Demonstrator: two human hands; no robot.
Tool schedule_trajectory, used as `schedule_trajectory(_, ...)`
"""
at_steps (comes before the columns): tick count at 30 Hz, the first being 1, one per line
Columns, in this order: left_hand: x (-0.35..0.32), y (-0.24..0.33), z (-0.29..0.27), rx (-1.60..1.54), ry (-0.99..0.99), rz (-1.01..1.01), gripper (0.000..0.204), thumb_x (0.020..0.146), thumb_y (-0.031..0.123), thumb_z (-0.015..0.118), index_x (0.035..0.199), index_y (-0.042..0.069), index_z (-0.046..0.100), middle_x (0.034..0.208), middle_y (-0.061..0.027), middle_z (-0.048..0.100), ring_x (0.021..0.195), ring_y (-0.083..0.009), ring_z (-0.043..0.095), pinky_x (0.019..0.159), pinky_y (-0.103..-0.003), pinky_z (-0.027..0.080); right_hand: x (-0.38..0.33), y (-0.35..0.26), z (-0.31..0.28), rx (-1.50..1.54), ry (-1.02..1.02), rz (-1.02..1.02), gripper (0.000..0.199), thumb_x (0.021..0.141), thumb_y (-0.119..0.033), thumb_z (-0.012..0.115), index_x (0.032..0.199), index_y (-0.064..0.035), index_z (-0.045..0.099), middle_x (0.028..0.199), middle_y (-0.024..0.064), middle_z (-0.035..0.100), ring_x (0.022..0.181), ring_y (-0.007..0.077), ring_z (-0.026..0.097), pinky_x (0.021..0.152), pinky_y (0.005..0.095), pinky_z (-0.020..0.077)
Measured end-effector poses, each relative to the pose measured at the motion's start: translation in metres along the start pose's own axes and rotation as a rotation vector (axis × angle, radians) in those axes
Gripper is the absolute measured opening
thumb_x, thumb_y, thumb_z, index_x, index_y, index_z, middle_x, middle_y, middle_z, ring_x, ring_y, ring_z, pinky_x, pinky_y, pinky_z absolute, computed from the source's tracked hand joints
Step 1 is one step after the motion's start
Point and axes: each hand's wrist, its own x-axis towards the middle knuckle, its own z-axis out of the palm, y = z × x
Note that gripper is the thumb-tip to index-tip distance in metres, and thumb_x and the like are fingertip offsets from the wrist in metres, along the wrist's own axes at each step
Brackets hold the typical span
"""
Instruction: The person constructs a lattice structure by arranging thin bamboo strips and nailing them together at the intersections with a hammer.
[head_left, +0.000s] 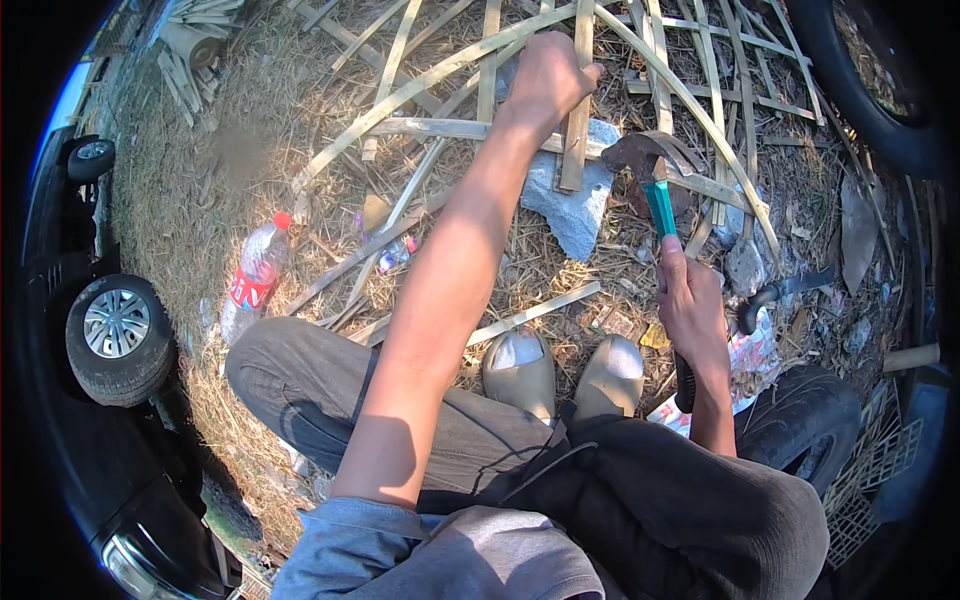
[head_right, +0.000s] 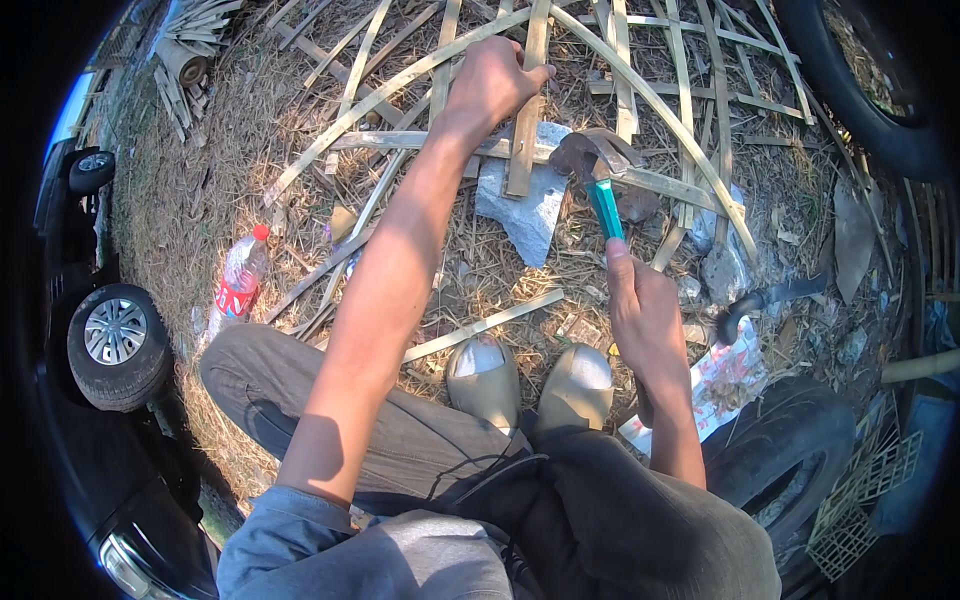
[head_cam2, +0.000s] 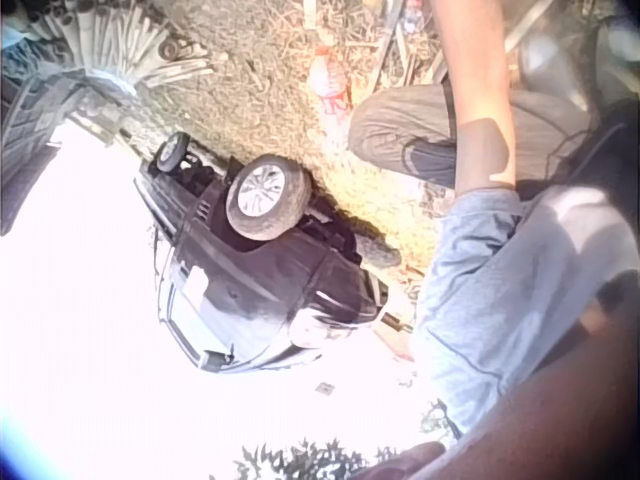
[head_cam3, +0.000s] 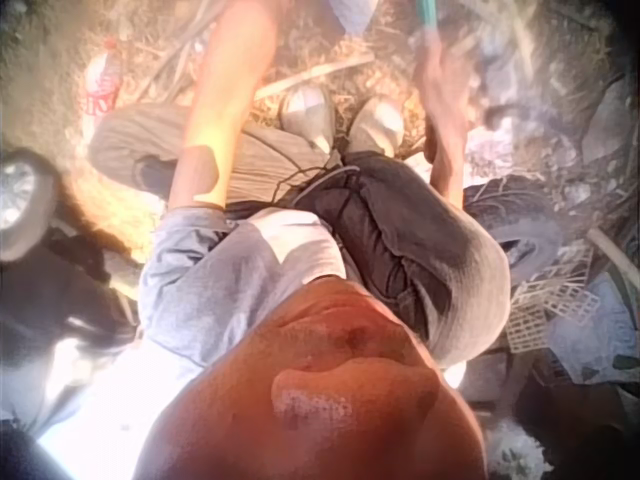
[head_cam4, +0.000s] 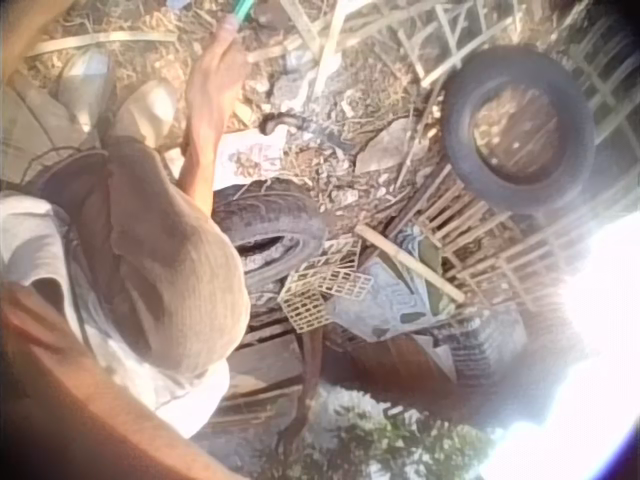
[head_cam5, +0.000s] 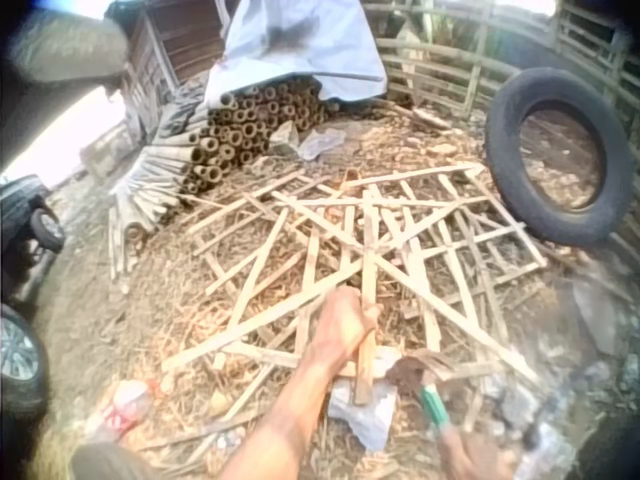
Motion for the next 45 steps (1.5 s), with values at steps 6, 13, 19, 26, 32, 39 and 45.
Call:
schedule_trajectory(6,0.003,0.002,-0.004,0.036,-0.069,-0.032,0.039,0.085,0.034,0.081,0.083,-0.004,0.073,0.071,-0.0197,0.071,0.072,-0.0307,0.072,0.073,-0.042,0.055,-0.001,-0.004,-0.002,-0.058,0.008,-0.029,0.069,0.11,-0.054,0.041,0.073,0.0038,0.051,0.059,0.0072,0.043,0.06,0.0162,0.039,0.056,0.0403,0.0363)
schedule_trajectory(13,-0.002,0.0,-0.001,0.032,-0.038,0.022,0.037,0.086,0.033,0.08,0.089,-0.004,0.075,0.071,-0.0181,0.071,0.07,-0.0294,0.072,0.073,-0.042,0.055,0.0,-0.002,-0.001,-0.035,-0.005,-0.012,0.07,0.11,-0.053,0.042,0.072,0.0045,0.051,0.057,0.0073,0.042,0.058,0.0159,0.039,0.055,0.0401,0.036)
schedule_trajectory(19,-0.007,-0.002,0.004,-0.019,-0.003,-0.004,0.035,0.088,0.032,0.079,0.094,-0.002,0.076,0.07,-0.0175,0.071,0.069,-0.0264,0.072,0.071,-0.041,0.055,0.001,-0.002,0.001,-0.04,0.01,-0.038,0.07,0.11,-0.053,0.043,0.072,0.0049,0.051,0.057,0.008,0.041,0.057,0.0157,0.038,0.054,0.0399,0.0354)
schedule_trajectory(26,-0.013,-0.006,0.015,0.014,0.131,0.137,0.036,0.091,0.03,0.075,0.086,-0.006,0.072,0.074,-0.0232,0.071,0.074,-0.0387,0.072,0.073,-0.046,0.056,0.0,-0.003,0.001,-0.013,0.01,-0.062,0.068,0.111,-0.049,0.043,0.071,0.0052,0.052,0.056,0.0072,0.041,0.056,0.0149,0.037,0.052,0.0405,0.034)
schedule_trajectory(32,-0.011,0.001,0.01,0.224,0.081,0.124,0.047,0.097,0.04,0.064,0.088,-0.005,0.073,0.083,-0.027,0.073,0.085,-0.0438,0.073,0.076,-0.051,0.058,0.0,-0.018,0.002,0.048,0.018,-0.14,0.065,0.112,-0.044,0.045,0.068,0.0038,0.051,0.055,0.0051,0.041,0.055,0.0127,0.036,0.051,0.0397,0.033)
schedule_trajectory(39,-0.006,0.009,0.007,0.444,-0.013,0.095,0.045,0.1,0.042,0.05,0.092,0.009,0.08,0.088,-0.0153,0.077,0.086,-0.0341,0.077,0.074,-0.046,0.06,-0.001,-0.018,0.005,0.064,-0.015,-0.091,0.065,0.111,-0.043,0.046,0.067,0.0032,0.051,0.054,0.0043,0.041,0.055,0.0111,0.036,0.05,0.0389,0.0322)
schedule_trajectory(45,0.001,0.012,0.012,0.483,-0.094,0.077,0.042,0.1,0.035,0.047,0.093,0.01,0.08,0.093,-0.0137,0.078,0.09,-0.0303,0.077,0.077,-0.045,0.06,0.0,-0.014,0.005,0.078,-0.019,-0.109,0.061,0.111,-0.05,0.044,0.067,-0.0085,0.048,0.06,-0.0059,0.039,0.051,0.005,0.035,0.046,0.0269,0.0281)
